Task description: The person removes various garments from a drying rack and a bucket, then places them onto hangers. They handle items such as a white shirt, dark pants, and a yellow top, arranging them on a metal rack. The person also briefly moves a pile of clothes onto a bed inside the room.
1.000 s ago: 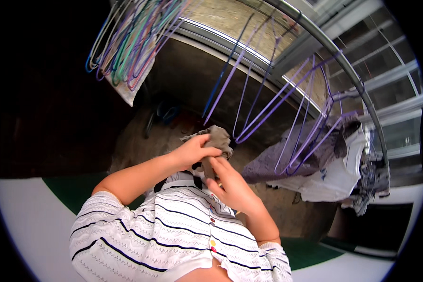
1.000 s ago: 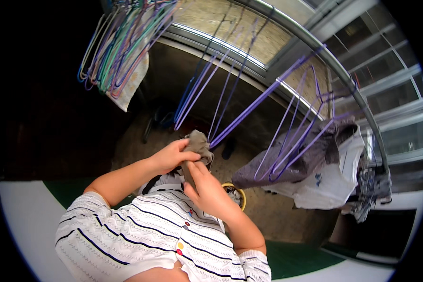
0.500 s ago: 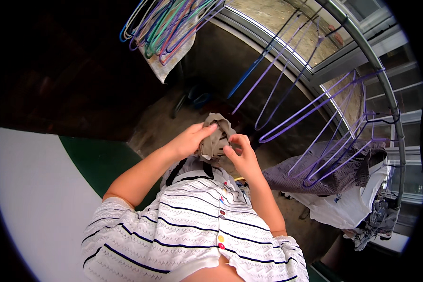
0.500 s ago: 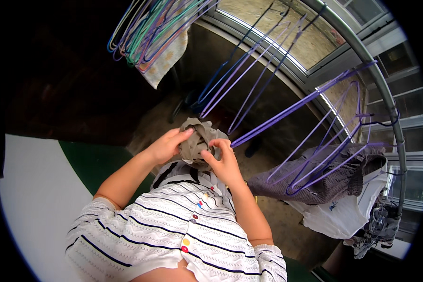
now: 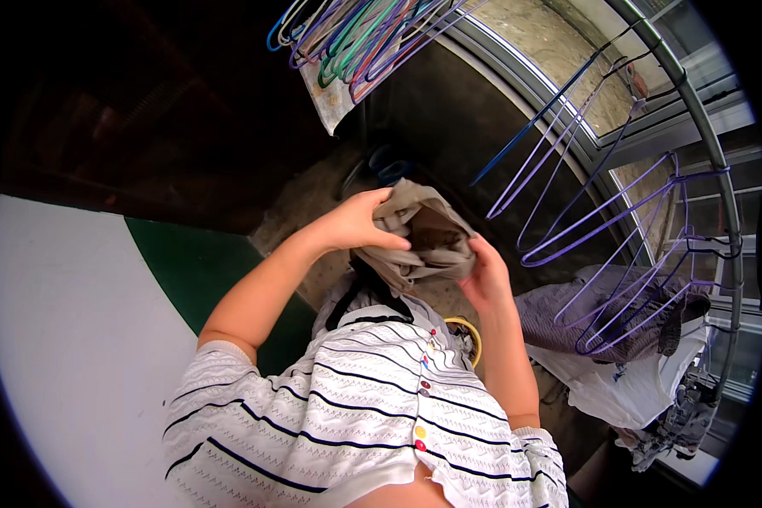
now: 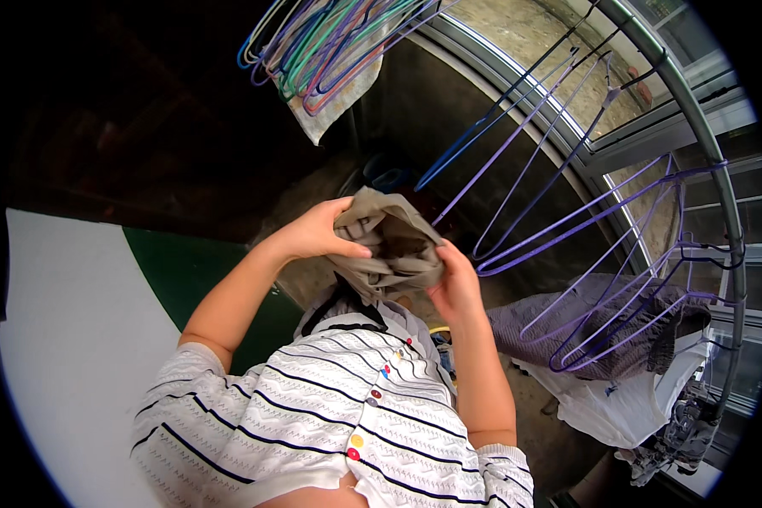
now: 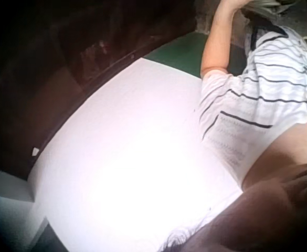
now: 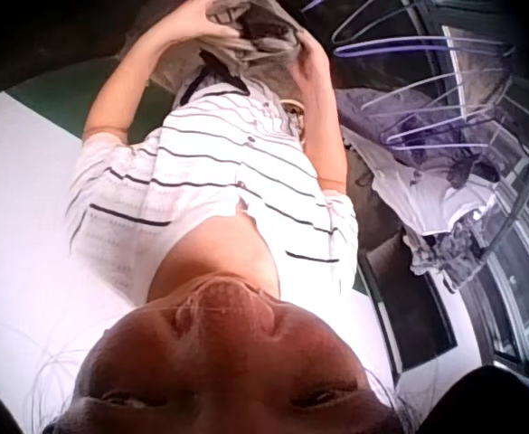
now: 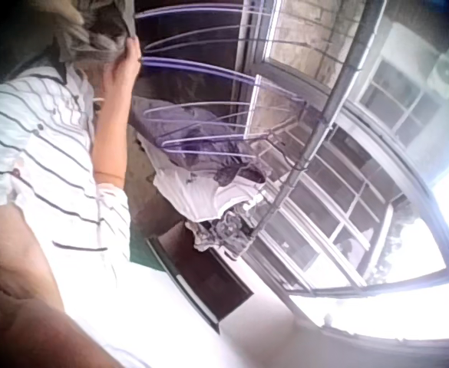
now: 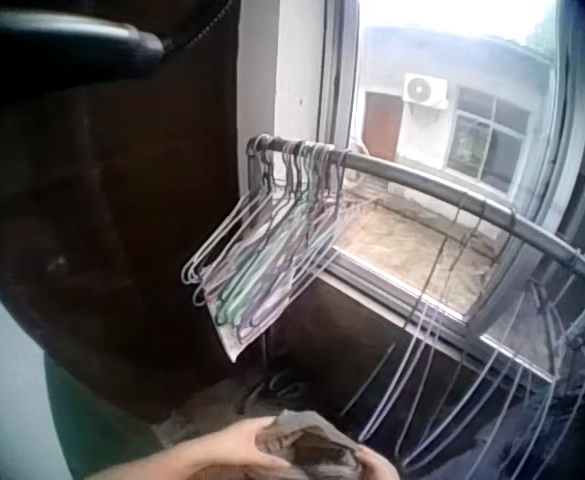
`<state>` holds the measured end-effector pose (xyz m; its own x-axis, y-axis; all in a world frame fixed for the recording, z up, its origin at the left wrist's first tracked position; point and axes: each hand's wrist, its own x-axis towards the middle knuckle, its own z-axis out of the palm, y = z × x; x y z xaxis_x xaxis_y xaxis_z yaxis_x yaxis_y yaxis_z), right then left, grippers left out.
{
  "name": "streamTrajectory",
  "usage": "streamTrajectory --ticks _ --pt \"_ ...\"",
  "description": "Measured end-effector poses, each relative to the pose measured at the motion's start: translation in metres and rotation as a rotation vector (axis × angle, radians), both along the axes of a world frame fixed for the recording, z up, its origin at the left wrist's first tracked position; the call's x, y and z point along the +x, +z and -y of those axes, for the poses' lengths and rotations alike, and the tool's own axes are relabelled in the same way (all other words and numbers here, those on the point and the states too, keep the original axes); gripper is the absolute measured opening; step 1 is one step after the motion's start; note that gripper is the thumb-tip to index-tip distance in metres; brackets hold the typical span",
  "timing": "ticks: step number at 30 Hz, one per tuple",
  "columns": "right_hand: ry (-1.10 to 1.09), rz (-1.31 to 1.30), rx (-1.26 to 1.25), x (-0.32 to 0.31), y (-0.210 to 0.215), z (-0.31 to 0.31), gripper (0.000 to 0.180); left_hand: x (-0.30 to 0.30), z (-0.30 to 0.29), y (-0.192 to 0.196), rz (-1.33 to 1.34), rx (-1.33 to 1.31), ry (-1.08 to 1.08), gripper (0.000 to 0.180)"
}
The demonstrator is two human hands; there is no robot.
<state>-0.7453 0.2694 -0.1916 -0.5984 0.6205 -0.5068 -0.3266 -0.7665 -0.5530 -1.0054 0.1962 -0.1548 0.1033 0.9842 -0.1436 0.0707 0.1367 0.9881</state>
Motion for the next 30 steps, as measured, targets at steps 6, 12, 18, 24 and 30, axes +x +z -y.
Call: streamTrajectory --ticks 6,12,18,24,30 --pt "-0.071 -0.205 0.057 0.006 0.031 -0.006 0.037 -0.049 -0.002 -0.078 -0.367 -0.381 -0.001 0.041" --pt "0.029 0.397 0.399 0.003 0.008 0.002 0.056 -0.014 -0.007 -0.069 1.137 -0.442 -0.022 0.041" --pt "0.576 0.636 0.385 0.016 -0.075 -0.003 0.042 0.008 -0.024 -0.048 1.317 -0.273 -0.131 0.054" --pt "-0.074 -0.468 -0.115 0.042 -0.049 -0.007 0.053 -0.028 -0.017 -0.041 0.357 -0.304 -0.372 0.071" --pt "-0.074 -0.549 0.185 0.019 0.003 -0.007 0.077 -0.038 -0.011 -0.100 -0.086 -0.534 -0.053 0.039"
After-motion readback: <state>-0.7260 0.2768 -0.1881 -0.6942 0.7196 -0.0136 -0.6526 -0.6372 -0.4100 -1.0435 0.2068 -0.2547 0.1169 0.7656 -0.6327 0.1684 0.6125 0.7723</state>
